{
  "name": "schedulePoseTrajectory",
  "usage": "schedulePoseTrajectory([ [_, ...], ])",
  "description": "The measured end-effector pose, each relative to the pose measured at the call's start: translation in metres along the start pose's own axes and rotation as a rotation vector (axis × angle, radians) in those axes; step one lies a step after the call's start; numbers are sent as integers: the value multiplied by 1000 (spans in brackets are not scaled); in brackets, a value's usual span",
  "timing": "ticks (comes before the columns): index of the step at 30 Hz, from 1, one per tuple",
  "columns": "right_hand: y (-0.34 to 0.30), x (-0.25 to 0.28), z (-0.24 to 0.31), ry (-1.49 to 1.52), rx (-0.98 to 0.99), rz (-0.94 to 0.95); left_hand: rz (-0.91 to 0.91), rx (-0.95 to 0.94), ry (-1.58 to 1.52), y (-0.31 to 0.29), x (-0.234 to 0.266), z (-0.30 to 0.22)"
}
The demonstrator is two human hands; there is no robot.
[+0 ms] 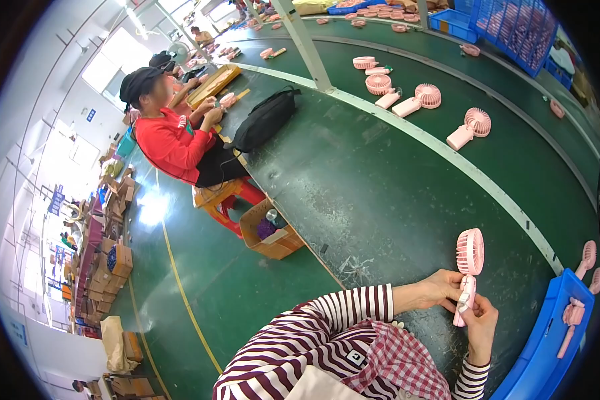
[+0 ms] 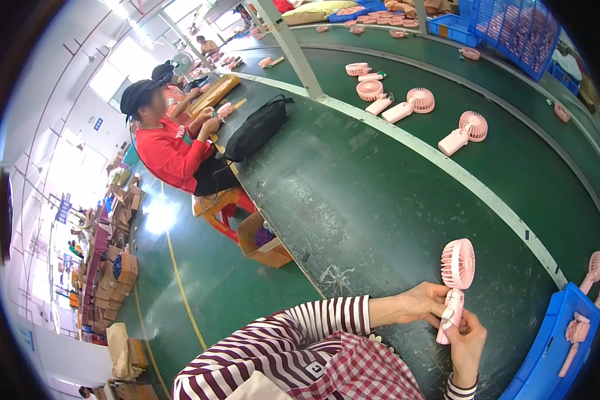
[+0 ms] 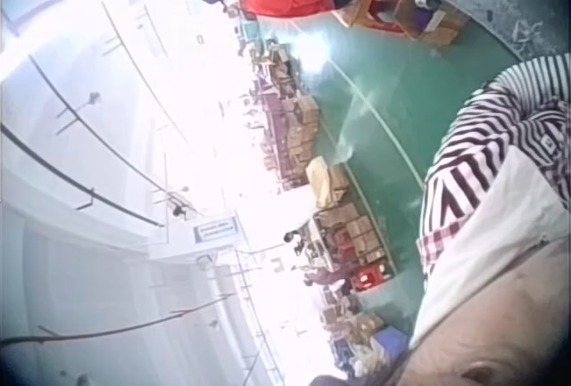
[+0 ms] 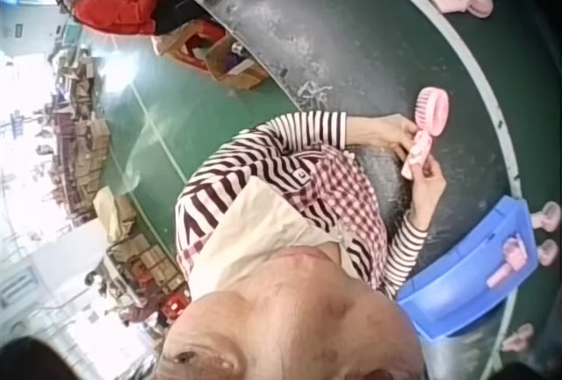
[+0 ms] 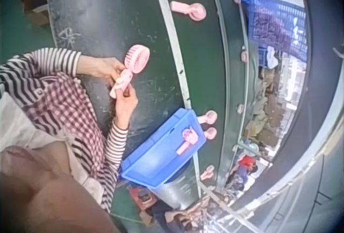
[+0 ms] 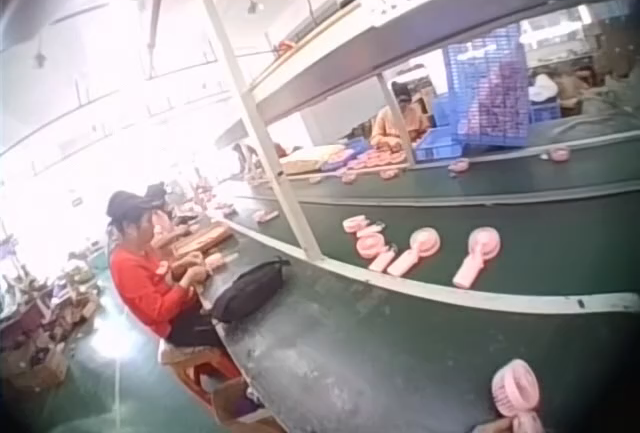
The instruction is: The person assembles portable hand fans by hand, fitting internal circuit boards and fan blades into plastic casings, then securing battery covers.
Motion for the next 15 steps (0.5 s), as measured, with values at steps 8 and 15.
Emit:
schedulePoseTrajectory([
  [8,1,3,1,-72,12,-28,5,-53,-12,2,-1,-1],
  [15,0,5,2,34,-19,46,13,-65,-16,0,-2,0],
])
Point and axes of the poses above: each hand's wrist, its own y-axis towards the middle knuckle, its own x-axis out of the back of the hand, z = x × y, the point moved 8 cm from there along y, towards the middle knuckle, and after that the axes turned 13 degrees about -y, right-handed, at the moved point
